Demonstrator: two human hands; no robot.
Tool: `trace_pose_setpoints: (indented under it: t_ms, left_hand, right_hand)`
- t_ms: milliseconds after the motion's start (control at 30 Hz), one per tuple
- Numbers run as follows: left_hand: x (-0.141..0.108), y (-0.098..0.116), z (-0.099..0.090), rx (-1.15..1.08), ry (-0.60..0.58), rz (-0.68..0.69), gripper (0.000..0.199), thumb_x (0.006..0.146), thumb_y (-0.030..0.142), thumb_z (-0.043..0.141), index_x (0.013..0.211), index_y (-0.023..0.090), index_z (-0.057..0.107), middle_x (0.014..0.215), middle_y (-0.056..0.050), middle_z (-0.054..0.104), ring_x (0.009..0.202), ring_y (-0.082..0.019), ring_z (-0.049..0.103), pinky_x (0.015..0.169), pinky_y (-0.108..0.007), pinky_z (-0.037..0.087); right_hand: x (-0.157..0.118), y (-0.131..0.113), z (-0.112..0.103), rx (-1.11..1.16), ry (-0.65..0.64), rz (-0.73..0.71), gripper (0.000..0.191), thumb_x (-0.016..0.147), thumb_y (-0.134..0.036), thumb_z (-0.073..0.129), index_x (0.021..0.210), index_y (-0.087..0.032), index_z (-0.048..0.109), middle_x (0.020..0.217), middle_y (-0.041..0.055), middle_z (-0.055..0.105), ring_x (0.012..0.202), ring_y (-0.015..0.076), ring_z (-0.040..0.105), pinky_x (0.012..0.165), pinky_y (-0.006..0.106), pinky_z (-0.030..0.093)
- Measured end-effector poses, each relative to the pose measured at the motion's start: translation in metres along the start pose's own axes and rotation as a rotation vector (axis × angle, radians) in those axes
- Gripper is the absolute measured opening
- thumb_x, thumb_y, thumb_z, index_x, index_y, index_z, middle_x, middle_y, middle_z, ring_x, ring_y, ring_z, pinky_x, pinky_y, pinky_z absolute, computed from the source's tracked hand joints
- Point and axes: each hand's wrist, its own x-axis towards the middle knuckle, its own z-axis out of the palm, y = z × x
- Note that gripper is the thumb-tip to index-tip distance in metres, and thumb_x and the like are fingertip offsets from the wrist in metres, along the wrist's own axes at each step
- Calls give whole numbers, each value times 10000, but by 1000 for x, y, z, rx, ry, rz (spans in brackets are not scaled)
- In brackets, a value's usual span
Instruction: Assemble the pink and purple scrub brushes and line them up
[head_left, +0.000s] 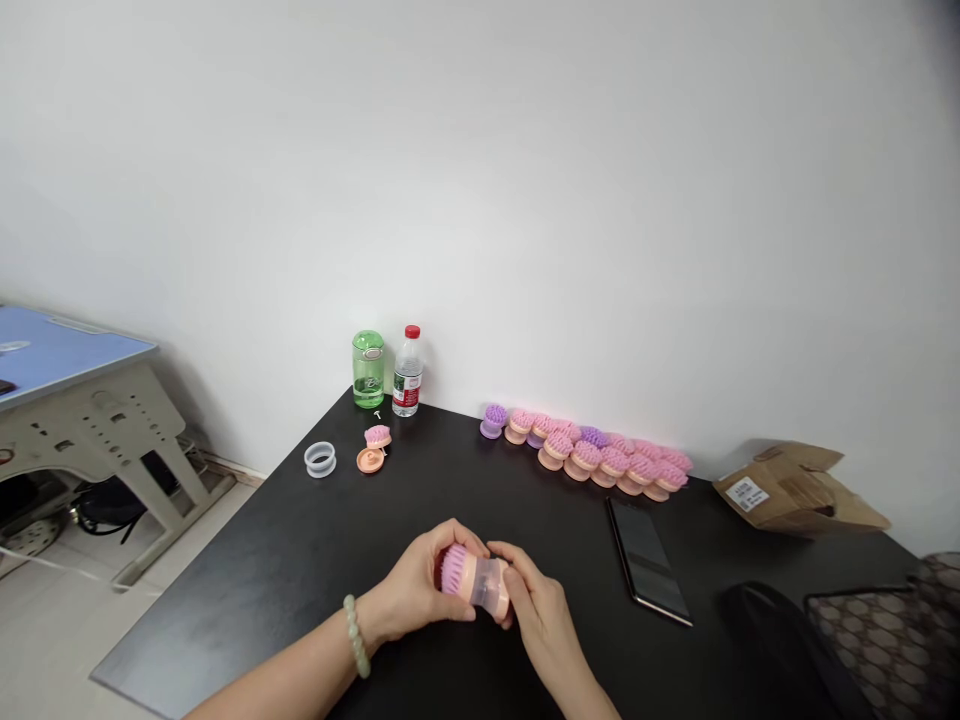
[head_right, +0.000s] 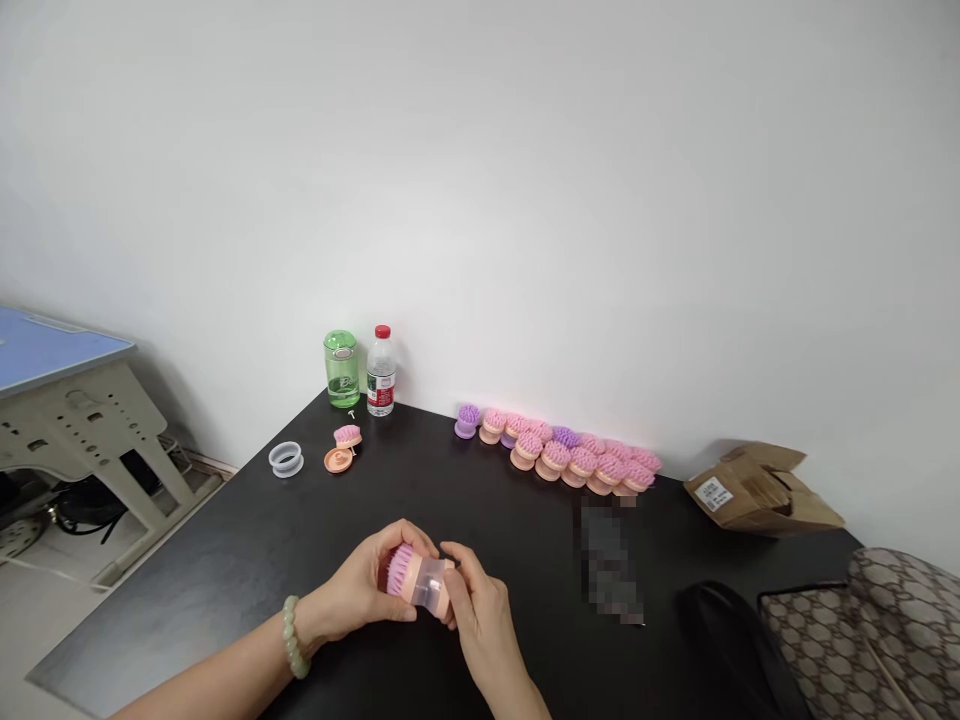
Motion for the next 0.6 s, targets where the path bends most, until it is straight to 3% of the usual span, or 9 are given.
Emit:
trace_pose_setpoints:
  t_ms: [67, 133, 233, 333, 433, 533, 600]
  left_hand:
    - [1, 0, 0, -35, 7, -2, 519, 515, 166, 926, 948, 179, 640, 982, -38, 643, 820, -158, 569, 692, -251, 410]
    - [2, 1, 1, -104, 44, -31, 536, 518, 194, 932, 960, 185, 629, 953, -32, 651, 798, -154, 571, 690, -251, 397]
    - [2, 2, 0, -159, 99, -37, 538, 525, 213, 936, 962, 180, 626, 908, -21, 652, 783, -142, 564, 702, -245, 381]
    - [1, 3, 0, -187, 92, -46, 533, 540, 219, 933, 977, 179, 631, 896, -22, 653, 800, -152, 577, 720, -250, 383]
    - [1, 3, -1, -193, 63, -49, 534, 543, 214, 934, 986, 183, 638, 909, -30, 659, 833, -175, 601, 742, -264, 395]
    - [1, 3, -2, -224, 48, -60, 531, 544, 188, 931, 989, 183, 641, 918, -27, 656, 826, -163, 599, 742, -258, 402]
    - [1, 2, -3, -254, 47, -77, 526, 550, 175, 925, 993, 182, 641, 916, -21, 650, 806, -144, 589, 729, -244, 400]
  right_hand:
    - [1, 2, 1, 102, -43, 65, 567, 1012, -591, 270, 1194, -206, 645, 580, -2, 679, 512, 190, 667, 537, 276, 564]
    - [3, 2, -2, 176, -5, 20, 587, 1001, -618, 268, 1262, -207, 596, 763, 40, 742, 630, 201, 706, 604, 290, 583]
    - [4, -1, -7, 222, 43, -87, 547, 955, -597, 463, 1357, -229, 513, 1155, 121, 712, 801, 220, 728, 690, 323, 610]
    - [3, -5, -10, 122, 36, -151, 600, 853, -452, 703, 1385, -262, 500, 1305, 138, 632, 850, 220, 720, 790, 365, 610]
    - [2, -7, -8, 3, 46, -199, 525, 845, -370, 720, 1335, -266, 562, 1218, 105, 671, 843, 212, 708, 826, 364, 595]
    - [2, -4, -7, -15, 64, -224, 426, 913, -397, 629, 1309, -254, 563, 911, 33, 729, 732, 188, 694, 728, 308, 594]
    - [2, -3, -8, 1, 51, -226, 419, 950, -427, 562, 1329, -253, 532, 842, 11, 726, 663, 174, 678, 659, 284, 586]
